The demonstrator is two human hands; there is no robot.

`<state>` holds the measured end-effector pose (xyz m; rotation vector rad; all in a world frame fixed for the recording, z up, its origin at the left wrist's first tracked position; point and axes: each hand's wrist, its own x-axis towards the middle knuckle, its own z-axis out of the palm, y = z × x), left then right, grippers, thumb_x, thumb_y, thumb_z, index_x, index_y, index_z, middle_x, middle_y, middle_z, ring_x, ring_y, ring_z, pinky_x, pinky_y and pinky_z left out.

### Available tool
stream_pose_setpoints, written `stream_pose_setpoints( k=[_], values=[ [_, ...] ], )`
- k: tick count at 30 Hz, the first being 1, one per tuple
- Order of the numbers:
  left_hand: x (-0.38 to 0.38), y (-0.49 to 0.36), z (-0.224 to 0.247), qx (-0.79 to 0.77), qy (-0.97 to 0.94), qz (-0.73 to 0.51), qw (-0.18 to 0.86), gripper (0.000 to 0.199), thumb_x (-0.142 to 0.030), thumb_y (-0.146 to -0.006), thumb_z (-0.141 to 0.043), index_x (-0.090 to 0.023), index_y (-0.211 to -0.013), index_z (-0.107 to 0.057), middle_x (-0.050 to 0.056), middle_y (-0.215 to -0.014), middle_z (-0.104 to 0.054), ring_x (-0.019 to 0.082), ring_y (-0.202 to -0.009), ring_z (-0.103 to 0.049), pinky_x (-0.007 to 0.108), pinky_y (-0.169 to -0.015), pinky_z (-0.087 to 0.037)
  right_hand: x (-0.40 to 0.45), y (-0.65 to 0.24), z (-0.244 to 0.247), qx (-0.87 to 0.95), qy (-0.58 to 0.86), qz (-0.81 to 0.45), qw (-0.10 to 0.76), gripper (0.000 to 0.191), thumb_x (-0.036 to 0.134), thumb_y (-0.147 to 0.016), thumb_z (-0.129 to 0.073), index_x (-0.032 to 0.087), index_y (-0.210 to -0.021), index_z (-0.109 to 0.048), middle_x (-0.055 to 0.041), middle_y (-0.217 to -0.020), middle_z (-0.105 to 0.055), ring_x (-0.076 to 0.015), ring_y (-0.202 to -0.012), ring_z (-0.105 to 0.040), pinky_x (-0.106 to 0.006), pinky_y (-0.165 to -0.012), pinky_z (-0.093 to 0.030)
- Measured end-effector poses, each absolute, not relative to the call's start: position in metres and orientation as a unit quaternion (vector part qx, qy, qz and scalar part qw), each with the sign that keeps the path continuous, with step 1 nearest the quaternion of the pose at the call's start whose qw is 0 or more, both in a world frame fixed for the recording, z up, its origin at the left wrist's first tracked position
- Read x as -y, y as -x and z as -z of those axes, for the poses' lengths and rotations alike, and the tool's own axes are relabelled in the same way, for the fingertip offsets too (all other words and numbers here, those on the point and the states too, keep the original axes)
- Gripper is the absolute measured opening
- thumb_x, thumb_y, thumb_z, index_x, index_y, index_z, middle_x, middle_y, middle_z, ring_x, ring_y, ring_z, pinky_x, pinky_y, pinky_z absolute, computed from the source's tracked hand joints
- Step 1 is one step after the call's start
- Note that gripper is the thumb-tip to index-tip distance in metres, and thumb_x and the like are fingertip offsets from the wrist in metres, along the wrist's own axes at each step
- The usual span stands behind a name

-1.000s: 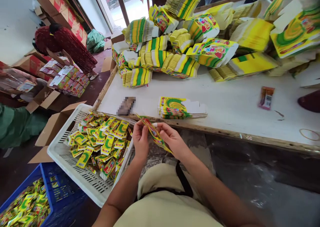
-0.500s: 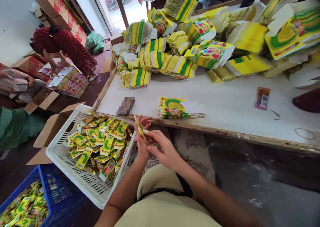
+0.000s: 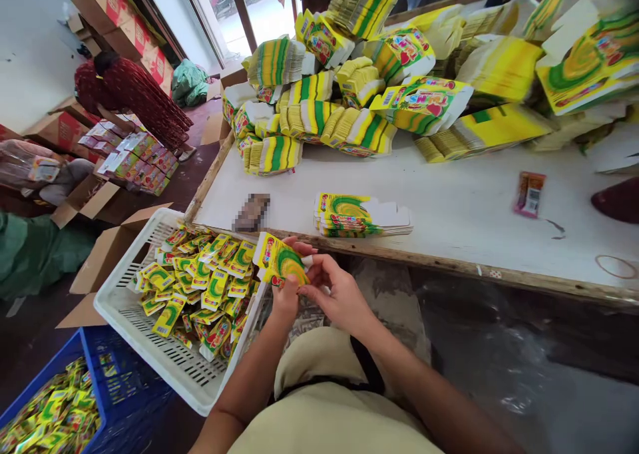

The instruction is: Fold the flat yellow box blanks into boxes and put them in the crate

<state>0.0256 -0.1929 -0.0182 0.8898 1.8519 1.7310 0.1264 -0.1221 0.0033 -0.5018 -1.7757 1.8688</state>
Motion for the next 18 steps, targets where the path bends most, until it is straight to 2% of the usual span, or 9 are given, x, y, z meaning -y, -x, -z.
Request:
stream_pose_setpoints(
  k=[5,8,10,12,15,18],
  values=[
    [0.191,-0.023,0.008,-0.567,-0.289,-0.746,0.195,0.044,-0.067,-0.079,-0.058,-0.026,-0.095,-0.056,0.002,-0.084,-0.057,0.017,-0.08,-0.059,0.034,-0.079,-0.054,0.125,-0.126,-0.005,0.662,0.123,-0.7,0.24,0.045,0.028,-0.075,-0.075,0.023,-0.114,-0.052,0.0027,-0.082,-0.057,-0.0143,-0.071,-0.055,-0.027,-0.065,-0.046],
    [0.189,-0.023,0.006,-0.604,-0.272,-0.734,0.148,0.054,-0.071,-0.071,-0.065,-0.025,-0.097,-0.056,0.001,-0.082,-0.057,0.016,-0.076,-0.057,0.032,-0.075,-0.053,0.121,-0.122,0.0,0.664,0.149,-0.688,0.251,0.036,0.032,-0.074,-0.076,0.023,-0.104,-0.058,0.004,-0.076,-0.053,-0.0136,-0.068,-0.05,-0.025,-0.062,-0.042],
    [0.189,-0.024,0.008,-0.629,-0.276,-0.712,0.144,0.069,-0.083,-0.067,-0.057,-0.023,-0.101,-0.058,0.004,-0.088,-0.061,0.019,-0.08,-0.059,0.033,-0.075,-0.053,0.114,-0.12,0.004,0.652,0.18,-0.684,0.273,0.027,0.035,-0.075,-0.075,0.022,-0.095,-0.061,0.0041,-0.072,-0.051,-0.0134,-0.066,-0.048,-0.025,-0.061,-0.04],
    [0.189,-0.025,0.012,-0.625,-0.272,-0.716,0.152,0.071,-0.086,-0.071,-0.048,-0.023,-0.101,-0.061,0.005,-0.091,-0.064,0.021,-0.086,-0.062,0.033,-0.078,-0.053,0.104,-0.118,0.007,0.626,0.198,-0.694,0.296,0.024,0.039,-0.076,-0.074,0.021,-0.087,-0.063,0.0036,-0.07,-0.053,-0.0132,-0.064,-0.047,-0.026,-0.059,-0.04],
    [0.189,-0.024,0.019,-0.617,-0.221,-0.737,0.165,0.045,-0.066,-0.083,-0.057,-0.022,-0.09,-0.066,0.002,-0.085,-0.068,0.017,-0.08,-0.063,0.029,-0.077,-0.053,0.092,-0.119,0.009,0.608,0.214,-0.696,0.316,0.023,0.04,-0.076,-0.074,0.02,-0.075,-0.063,0.0033,-0.066,-0.053,-0.0124,-0.059,-0.046,-0.025,-0.056,-0.039],
    [0.192,-0.012,0.018,-0.631,-0.216,-0.722,0.182,0.031,-0.05,-0.084,-0.067,-0.019,-0.079,-0.069,-0.001,-0.075,-0.069,0.013,-0.069,-0.061,0.025,-0.071,-0.051,0.084,-0.124,0.012,0.647,0.203,-0.656,0.332,0.02,0.039,-0.078,-0.073,0.02,-0.073,-0.068,0.0013,-0.066,-0.056,-0.0138,-0.062,-0.05,-0.026,-0.056,-0.041]
  ],
)
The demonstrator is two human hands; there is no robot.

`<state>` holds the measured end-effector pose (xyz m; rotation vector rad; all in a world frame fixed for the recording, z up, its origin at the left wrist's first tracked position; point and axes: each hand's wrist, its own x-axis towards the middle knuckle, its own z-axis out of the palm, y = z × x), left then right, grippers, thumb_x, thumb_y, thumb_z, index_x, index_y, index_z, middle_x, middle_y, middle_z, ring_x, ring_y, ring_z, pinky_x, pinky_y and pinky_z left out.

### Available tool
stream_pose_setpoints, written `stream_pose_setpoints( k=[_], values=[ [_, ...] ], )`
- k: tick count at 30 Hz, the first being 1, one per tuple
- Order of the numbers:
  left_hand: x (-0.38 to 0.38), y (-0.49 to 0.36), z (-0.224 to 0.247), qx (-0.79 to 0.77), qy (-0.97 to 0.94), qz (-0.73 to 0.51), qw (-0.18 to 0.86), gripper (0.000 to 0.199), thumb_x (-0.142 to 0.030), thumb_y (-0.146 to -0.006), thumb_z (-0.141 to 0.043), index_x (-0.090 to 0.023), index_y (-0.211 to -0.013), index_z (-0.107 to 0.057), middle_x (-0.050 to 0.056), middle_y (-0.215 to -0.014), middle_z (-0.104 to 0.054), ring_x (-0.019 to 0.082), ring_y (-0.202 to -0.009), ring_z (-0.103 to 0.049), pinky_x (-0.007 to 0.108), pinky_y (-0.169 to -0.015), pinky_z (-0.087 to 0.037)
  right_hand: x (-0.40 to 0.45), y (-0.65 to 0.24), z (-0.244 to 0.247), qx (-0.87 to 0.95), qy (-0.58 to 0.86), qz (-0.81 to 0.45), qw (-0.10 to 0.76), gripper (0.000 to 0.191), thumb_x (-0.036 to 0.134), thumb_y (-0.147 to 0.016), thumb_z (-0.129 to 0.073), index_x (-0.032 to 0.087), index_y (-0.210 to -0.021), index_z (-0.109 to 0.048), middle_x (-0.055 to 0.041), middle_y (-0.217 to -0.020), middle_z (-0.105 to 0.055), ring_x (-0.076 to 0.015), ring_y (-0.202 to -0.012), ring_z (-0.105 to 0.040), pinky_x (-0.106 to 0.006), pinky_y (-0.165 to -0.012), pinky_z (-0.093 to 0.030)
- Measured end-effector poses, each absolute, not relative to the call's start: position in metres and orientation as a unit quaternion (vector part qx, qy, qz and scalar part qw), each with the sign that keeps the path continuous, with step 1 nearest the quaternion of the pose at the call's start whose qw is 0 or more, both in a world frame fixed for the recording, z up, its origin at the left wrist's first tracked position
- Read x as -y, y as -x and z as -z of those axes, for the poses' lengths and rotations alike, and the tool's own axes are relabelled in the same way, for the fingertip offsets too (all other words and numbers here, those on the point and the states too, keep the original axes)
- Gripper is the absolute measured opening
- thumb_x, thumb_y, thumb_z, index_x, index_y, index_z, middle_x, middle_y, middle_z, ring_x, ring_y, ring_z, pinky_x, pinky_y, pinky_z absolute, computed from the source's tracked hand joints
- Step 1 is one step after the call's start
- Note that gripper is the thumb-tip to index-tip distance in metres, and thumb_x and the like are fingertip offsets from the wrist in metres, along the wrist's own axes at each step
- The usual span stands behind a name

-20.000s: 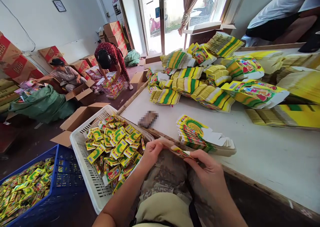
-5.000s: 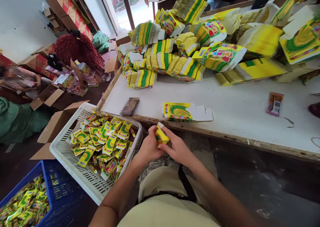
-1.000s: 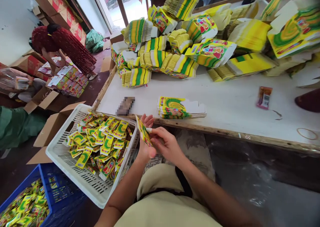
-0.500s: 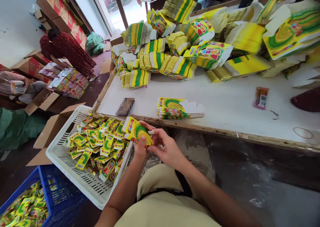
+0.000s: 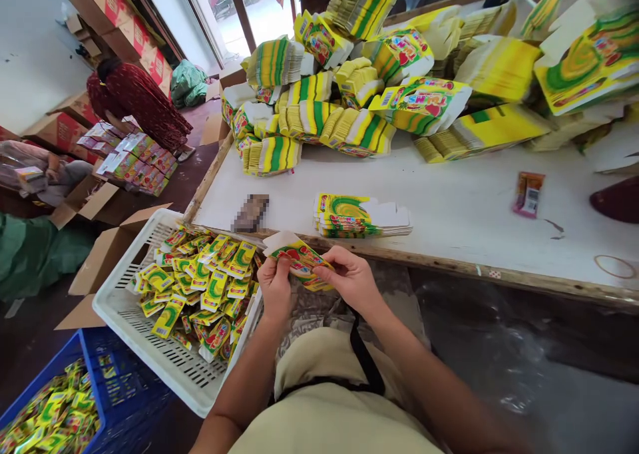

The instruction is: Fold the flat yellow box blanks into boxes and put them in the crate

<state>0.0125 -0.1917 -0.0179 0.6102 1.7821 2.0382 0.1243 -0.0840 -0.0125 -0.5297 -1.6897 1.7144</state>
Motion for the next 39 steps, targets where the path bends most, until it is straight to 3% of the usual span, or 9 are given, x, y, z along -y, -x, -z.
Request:
stream_pose_setpoints(
  k=[6,10,13,18,23,28,32,36,39],
  values=[
    [0.214,0.03,-0.024,-0.622,-0.384,-0.646,0.22,0.082,-0.08,-0.075,-0.051,-0.023,-0.134,-0.055,0.012,-0.13,-0.062,0.028,-0.117,-0.059,0.039,-0.098,-0.047,0.067,-0.146,0.012,0.825,0.137,-0.42,0.352,0.014,0.021,-0.089,-0.062,0.024,-0.096,-0.074,-0.0026,-0.08,-0.065,-0.0178,-0.077,-0.057,-0.034,-0.073,-0.048],
    [0.218,0.027,-0.032,-0.708,-0.502,-0.41,0.281,0.108,-0.065,-0.055,-0.082,-0.021,-0.144,-0.04,0.016,-0.145,-0.049,0.036,-0.133,-0.045,0.047,-0.109,-0.038,0.077,-0.149,0.001,0.896,0.057,-0.279,0.341,0.026,0.008,-0.089,-0.057,0.029,-0.09,-0.073,0.0017,-0.078,-0.069,-0.0197,-0.091,-0.06,-0.05,-0.11,-0.03],
    [0.211,0.009,-0.019,-0.726,-0.515,-0.324,0.322,0.088,-0.047,-0.062,-0.084,-0.019,-0.136,-0.046,0.012,-0.13,-0.061,0.031,-0.116,-0.059,0.044,-0.098,-0.048,0.087,-0.149,-0.005,0.879,0.041,-0.3,0.369,0.028,0.01,-0.088,-0.058,0.031,-0.103,-0.069,0.0008,-0.096,-0.072,-0.0226,-0.114,-0.057,-0.054,-0.118,-0.019],
    [0.206,-0.013,-0.006,-0.762,-0.5,-0.329,0.248,0.063,-0.036,-0.07,-0.076,-0.019,-0.124,-0.048,0.005,-0.107,-0.068,0.023,-0.092,-0.066,0.036,-0.082,-0.053,0.096,-0.14,0.019,0.742,0.21,-0.49,0.406,0.068,0.035,-0.088,-0.063,0.023,-0.148,-0.034,-0.0163,-0.15,-0.042,-0.0305,-0.139,-0.04,-0.055,-0.113,-0.034],
    [0.207,-0.018,0.006,-0.714,-0.583,-0.347,0.171,0.072,-0.031,-0.074,-0.071,-0.022,-0.135,-0.033,0.012,-0.128,-0.056,0.027,-0.113,-0.061,0.041,-0.093,-0.051,0.108,-0.12,0.058,0.539,0.215,-0.776,0.248,0.071,0.058,-0.08,-0.066,0.027,-0.14,-0.045,-0.0124,-0.133,-0.061,-0.0295,-0.121,-0.06,-0.05,-0.1,-0.051],
    [0.205,-0.018,0.013,-0.717,-0.567,-0.363,0.182,0.047,-0.028,-0.075,-0.068,-0.023,-0.113,-0.043,0.006,-0.108,-0.058,0.022,-0.096,-0.063,0.035,-0.079,-0.052,0.102,-0.119,0.056,0.53,0.202,-0.794,0.219,0.08,0.064,-0.075,-0.069,0.023,-0.14,-0.048,-0.0153,-0.131,-0.064,-0.0302,-0.116,-0.063,-0.049,-0.097,-0.052],
    [0.202,-0.014,0.015,-0.731,-0.545,-0.335,0.238,0.051,-0.022,-0.07,-0.067,-0.021,-0.114,-0.041,0.003,-0.098,-0.057,0.019,-0.08,-0.062,0.032,-0.071,-0.052,0.101,-0.129,0.041,0.69,0.133,-0.672,0.232,0.071,0.045,-0.088,-0.063,0.023,-0.15,-0.037,-0.0137,-0.148,-0.049,-0.0288,-0.134,-0.049,-0.047,-0.111,-0.042],
    [0.203,-0.01,0.025,-0.731,-0.543,-0.375,0.17,0.081,-0.015,-0.066,-0.067,-0.019,-0.134,-0.023,0.012,-0.116,-0.053,0.023,-0.096,-0.062,0.038,-0.081,-0.053,0.104,-0.132,0.039,0.792,0.107,-0.534,0.276,0.056,0.012,-0.09,-0.049,0.027,-0.145,-0.047,-0.0081,-0.147,-0.051,-0.024,-0.134,-0.05,-0.044,-0.113,-0.042],
    [0.21,-0.006,0.025,-0.77,-0.53,-0.345,0.084,0.077,-0.01,-0.064,-0.067,-0.019,-0.131,-0.03,0.014,-0.12,-0.051,0.028,-0.108,-0.057,0.045,-0.09,-0.05,0.098,-0.133,0.041,0.801,0.117,-0.488,0.326,0.059,0.007,-0.091,-0.043,0.03,-0.144,-0.047,-0.0061,-0.144,-0.055,-0.0221,-0.131,-0.054,-0.042,-0.111,-0.046]
  ],
)
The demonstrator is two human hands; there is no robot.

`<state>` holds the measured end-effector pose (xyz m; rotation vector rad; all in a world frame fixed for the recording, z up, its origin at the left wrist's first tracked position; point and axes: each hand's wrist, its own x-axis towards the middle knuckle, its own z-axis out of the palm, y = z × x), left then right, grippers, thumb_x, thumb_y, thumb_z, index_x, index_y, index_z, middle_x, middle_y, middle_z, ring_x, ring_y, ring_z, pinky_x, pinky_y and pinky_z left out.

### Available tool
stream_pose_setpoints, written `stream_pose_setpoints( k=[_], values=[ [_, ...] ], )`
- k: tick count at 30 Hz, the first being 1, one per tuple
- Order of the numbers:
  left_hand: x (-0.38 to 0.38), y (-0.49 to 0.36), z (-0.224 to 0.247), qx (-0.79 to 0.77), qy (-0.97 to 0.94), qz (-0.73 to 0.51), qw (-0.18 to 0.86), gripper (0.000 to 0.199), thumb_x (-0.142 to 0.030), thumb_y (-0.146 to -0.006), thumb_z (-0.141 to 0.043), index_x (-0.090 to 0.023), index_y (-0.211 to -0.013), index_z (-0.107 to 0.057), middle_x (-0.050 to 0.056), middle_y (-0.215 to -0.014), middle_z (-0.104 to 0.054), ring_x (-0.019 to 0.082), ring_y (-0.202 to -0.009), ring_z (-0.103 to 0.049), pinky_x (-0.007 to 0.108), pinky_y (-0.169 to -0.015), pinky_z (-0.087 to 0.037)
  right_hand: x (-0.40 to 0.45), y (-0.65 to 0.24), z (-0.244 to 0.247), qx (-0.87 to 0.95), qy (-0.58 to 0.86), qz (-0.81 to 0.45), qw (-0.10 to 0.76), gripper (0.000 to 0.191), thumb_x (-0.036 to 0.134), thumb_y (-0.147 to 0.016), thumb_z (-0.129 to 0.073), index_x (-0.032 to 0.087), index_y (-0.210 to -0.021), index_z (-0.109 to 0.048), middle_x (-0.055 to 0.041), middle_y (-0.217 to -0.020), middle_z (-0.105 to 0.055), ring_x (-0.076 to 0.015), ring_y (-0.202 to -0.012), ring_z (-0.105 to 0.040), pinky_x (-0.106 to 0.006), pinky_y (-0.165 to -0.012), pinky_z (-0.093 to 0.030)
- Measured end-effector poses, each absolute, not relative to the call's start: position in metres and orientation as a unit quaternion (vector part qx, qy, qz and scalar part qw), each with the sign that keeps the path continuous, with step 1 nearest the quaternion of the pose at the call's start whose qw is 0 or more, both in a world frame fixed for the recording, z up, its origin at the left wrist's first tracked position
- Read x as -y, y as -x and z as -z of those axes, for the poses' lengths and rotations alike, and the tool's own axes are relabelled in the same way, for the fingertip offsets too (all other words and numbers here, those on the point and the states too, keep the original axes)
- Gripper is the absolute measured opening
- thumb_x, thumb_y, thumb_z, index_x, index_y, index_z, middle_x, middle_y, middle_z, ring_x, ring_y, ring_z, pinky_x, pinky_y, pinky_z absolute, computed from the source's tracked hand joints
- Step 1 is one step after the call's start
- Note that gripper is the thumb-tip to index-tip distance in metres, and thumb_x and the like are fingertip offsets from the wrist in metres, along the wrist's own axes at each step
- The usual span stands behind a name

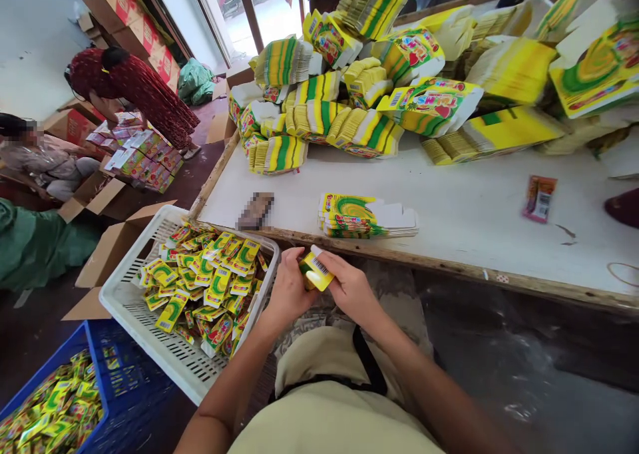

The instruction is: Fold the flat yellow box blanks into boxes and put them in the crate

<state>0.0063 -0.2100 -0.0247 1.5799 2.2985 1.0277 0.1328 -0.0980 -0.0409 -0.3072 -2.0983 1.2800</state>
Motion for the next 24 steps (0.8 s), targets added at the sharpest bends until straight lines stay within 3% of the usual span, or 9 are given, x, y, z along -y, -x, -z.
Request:
stream_pose_setpoints(
  k=[4,7,11,16,19,24],
  values=[
    [0.22,-0.001,0.011,-0.782,-0.539,-0.307,0.064,0.06,-0.013,-0.067,-0.069,-0.019,-0.121,-0.045,0.01,-0.11,-0.059,0.027,-0.102,-0.06,0.044,-0.088,-0.051,0.093,-0.135,0.037,0.84,0.086,-0.458,0.278,0.059,0.017,-0.094,-0.049,0.026,-0.151,-0.035,-0.0106,-0.158,-0.033,-0.0264,-0.137,-0.047,-0.042,-0.109,-0.047],
    [0.223,0.003,-0.001,-0.783,-0.539,-0.3,0.075,0.058,-0.02,-0.069,-0.072,-0.02,-0.122,-0.048,0.01,-0.112,-0.062,0.026,-0.103,-0.062,0.041,-0.088,-0.052,0.092,-0.136,0.034,0.869,0.083,-0.435,0.223,0.05,0.022,-0.096,-0.049,0.022,-0.146,-0.044,-0.0158,-0.161,-0.023,-0.0299,-0.134,-0.049,-0.044,-0.101,-0.052],
    [0.221,0.011,-0.014,-0.769,-0.561,-0.279,0.126,0.058,-0.028,-0.07,-0.075,-0.022,-0.123,-0.052,0.008,-0.114,-0.067,0.025,-0.103,-0.064,0.038,-0.089,-0.052,0.077,-0.141,0.027,0.867,0.065,-0.438,0.229,0.029,0.025,-0.095,-0.051,0.022,-0.12,-0.066,-0.016,-0.148,-0.047,-0.0276,-0.128,-0.056,-0.043,-0.102,-0.05],
    [0.212,0.013,-0.019,-0.752,-0.591,-0.259,0.139,0.057,-0.029,-0.069,-0.075,-0.022,-0.121,-0.055,0.007,-0.111,-0.069,0.024,-0.099,-0.066,0.037,-0.086,-0.052,0.059,-0.145,0.018,0.851,0.037,-0.485,0.198,0.02,0.026,-0.086,-0.067,0.024,-0.105,-0.072,-0.0117,-0.131,-0.06,-0.0263,-0.119,-0.06,-0.044,-0.102,-0.048],
    [0.207,0.006,-0.018,-0.762,-0.583,-0.254,0.122,0.056,-0.027,-0.071,-0.072,-0.02,-0.124,-0.054,0.009,-0.113,-0.068,0.026,-0.102,-0.065,0.038,-0.087,-0.052,0.073,-0.138,0.022,0.812,0.107,-0.515,0.251,0.028,0.025,-0.079,-0.073,0.023,-0.107,-0.068,-0.0122,-0.134,-0.058,-0.0283,-0.126,-0.056,-0.048,-0.107,-0.043],
    [0.228,0.027,-0.013,-0.801,-0.534,-0.248,0.105,0.056,-0.031,-0.074,-0.073,-0.021,-0.124,-0.053,0.01,-0.116,-0.066,0.027,-0.105,-0.064,0.04,-0.091,-0.051,0.077,-0.132,0.024,0.797,0.156,-0.513,0.28,0.072,0.032,-0.079,-0.074,0.024,-0.142,-0.041,-0.0138,-0.139,-0.055,-0.0283,-0.122,-0.058,-0.046,-0.107,-0.044]
  ],
)
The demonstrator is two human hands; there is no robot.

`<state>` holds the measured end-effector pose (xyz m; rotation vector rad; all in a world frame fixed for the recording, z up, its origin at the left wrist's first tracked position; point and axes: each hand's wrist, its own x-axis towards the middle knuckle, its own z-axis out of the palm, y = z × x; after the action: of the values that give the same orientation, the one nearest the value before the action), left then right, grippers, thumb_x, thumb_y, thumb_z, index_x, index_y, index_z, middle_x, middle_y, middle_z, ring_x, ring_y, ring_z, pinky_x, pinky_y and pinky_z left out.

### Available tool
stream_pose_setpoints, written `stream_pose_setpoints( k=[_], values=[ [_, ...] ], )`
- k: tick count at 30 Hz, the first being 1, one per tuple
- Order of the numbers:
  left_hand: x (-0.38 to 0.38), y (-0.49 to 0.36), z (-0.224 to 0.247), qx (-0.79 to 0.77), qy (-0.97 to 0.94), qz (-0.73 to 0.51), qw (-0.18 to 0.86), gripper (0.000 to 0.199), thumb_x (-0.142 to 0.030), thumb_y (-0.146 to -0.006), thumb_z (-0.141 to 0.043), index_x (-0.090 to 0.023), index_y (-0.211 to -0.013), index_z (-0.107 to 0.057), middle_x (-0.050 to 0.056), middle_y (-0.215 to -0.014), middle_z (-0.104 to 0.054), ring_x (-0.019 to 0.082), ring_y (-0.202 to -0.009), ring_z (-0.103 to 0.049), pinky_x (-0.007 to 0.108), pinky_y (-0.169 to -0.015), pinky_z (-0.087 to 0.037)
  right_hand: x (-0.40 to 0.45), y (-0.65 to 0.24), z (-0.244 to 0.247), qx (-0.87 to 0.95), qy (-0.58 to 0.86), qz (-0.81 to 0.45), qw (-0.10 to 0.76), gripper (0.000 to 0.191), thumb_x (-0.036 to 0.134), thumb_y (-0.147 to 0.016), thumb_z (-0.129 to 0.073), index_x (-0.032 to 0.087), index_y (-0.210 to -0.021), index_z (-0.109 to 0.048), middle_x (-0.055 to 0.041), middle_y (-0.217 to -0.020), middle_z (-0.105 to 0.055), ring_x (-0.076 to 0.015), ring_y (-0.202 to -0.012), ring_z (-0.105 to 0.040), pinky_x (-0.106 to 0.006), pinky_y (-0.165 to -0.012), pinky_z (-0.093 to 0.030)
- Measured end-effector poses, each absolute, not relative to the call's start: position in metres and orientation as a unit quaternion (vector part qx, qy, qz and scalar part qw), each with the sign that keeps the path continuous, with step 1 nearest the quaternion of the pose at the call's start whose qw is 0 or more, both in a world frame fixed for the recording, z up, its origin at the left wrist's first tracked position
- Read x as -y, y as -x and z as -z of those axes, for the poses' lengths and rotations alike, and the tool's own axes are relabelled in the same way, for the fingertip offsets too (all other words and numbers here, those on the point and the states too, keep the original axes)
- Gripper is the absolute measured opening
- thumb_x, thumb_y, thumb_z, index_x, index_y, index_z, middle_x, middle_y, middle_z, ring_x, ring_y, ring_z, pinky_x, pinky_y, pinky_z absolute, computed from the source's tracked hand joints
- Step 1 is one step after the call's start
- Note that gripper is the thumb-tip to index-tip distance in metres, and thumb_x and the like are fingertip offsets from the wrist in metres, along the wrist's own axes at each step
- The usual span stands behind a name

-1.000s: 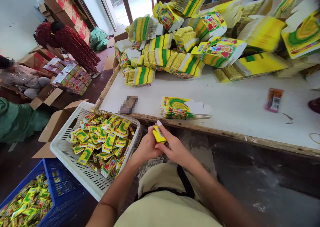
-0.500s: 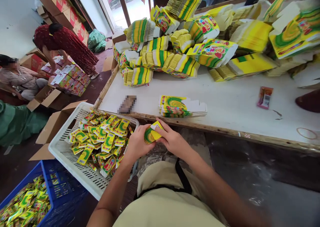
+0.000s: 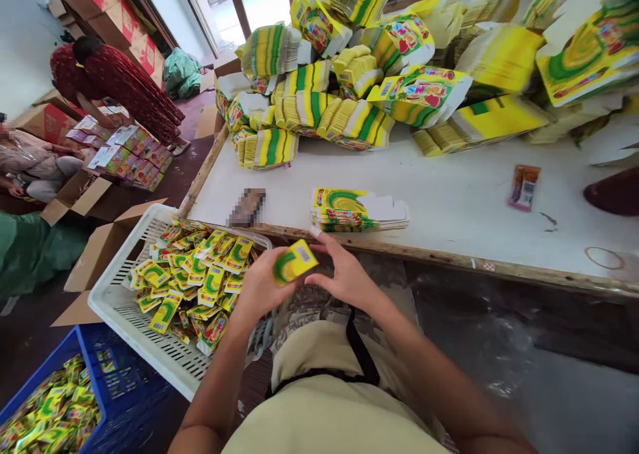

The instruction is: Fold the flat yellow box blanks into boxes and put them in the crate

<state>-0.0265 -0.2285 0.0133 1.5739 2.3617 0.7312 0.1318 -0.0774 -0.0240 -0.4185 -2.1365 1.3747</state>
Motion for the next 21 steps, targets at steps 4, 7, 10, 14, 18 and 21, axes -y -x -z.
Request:
stream_pose_setpoints(
  k=[4,7,10,14,18,21],
  values=[
    [0.272,0.075,-0.012,-0.906,-0.376,-0.17,-0.091,0.077,-0.046,-0.069,-0.078,-0.011,-0.131,-0.049,0.022,-0.128,-0.058,0.041,-0.122,-0.051,0.058,-0.104,-0.038,0.029,-0.139,0.021,0.839,0.269,-0.327,0.341,0.047,0.033,-0.087,-0.065,0.018,-0.13,-0.054,-0.0165,-0.126,-0.063,-0.0335,-0.118,-0.056,-0.052,-0.103,-0.043],
    [0.291,0.093,-0.01,-0.918,-0.33,-0.178,-0.129,0.077,-0.05,-0.073,-0.074,-0.01,-0.133,-0.047,0.023,-0.13,-0.057,0.041,-0.125,-0.05,0.059,-0.105,-0.037,-0.004,-0.14,0.029,0.863,0.34,-0.216,0.306,0.034,0.028,-0.089,-0.057,0.013,-0.12,-0.06,-0.0196,-0.109,-0.067,-0.0362,-0.103,-0.059,-0.053,-0.091,-0.046],
    [0.286,0.083,-0.006,-0.894,-0.38,-0.231,-0.059,0.053,-0.047,-0.079,-0.069,-0.016,-0.121,-0.058,0.015,-0.119,-0.064,0.034,-0.116,-0.057,0.053,-0.102,-0.043,-0.017,-0.135,0.038,0.877,0.344,-0.18,0.282,0.028,0.025,-0.089,-0.055,0.014,-0.114,-0.061,-0.0177,-0.1,-0.068,-0.0341,-0.092,-0.059,-0.049,-0.082,-0.047],
    [0.26,0.053,0.0,-0.84,-0.445,-0.299,0.077,0.038,-0.041,-0.082,-0.067,-0.02,-0.114,-0.062,0.01,-0.115,-0.068,0.028,-0.111,-0.061,0.047,-0.099,-0.047,-0.015,-0.134,0.034,0.866,0.35,-0.185,0.305,0.034,0.024,-0.084,-0.06,0.014,-0.116,-0.056,-0.0157,-0.098,-0.066,-0.0333,-0.092,-0.058,-0.047,-0.082,-0.047],
    [0.228,0.023,0.007,-0.745,-0.463,-0.416,0.241,0.061,-0.048,-0.079,-0.071,-0.023,-0.131,-0.051,0.013,-0.13,-0.061,0.027,-0.121,-0.058,0.044,-0.099,-0.049,0.008,-0.136,0.018,0.817,0.327,-0.309,0.361,0.046,0.026,-0.082,-0.062,0.018,-0.124,-0.046,-0.009,-0.093,-0.063,-0.0274,-0.085,-0.061,-0.042,-0.077,-0.05],
    [0.201,0.0,0.012,-0.638,-0.428,-0.568,0.295,0.084,-0.068,-0.071,-0.069,-0.023,-0.137,-0.042,0.015,-0.134,-0.057,0.028,-0.123,-0.057,0.043,-0.097,-0.052,0.049,-0.133,0.009,0.787,0.245,-0.462,0.327,0.05,0.028,-0.081,-0.066,0.021,-0.125,-0.044,-0.004,-0.088,-0.061,-0.0209,-0.074,-0.06,-0.035,-0.07,-0.051]
  ],
)
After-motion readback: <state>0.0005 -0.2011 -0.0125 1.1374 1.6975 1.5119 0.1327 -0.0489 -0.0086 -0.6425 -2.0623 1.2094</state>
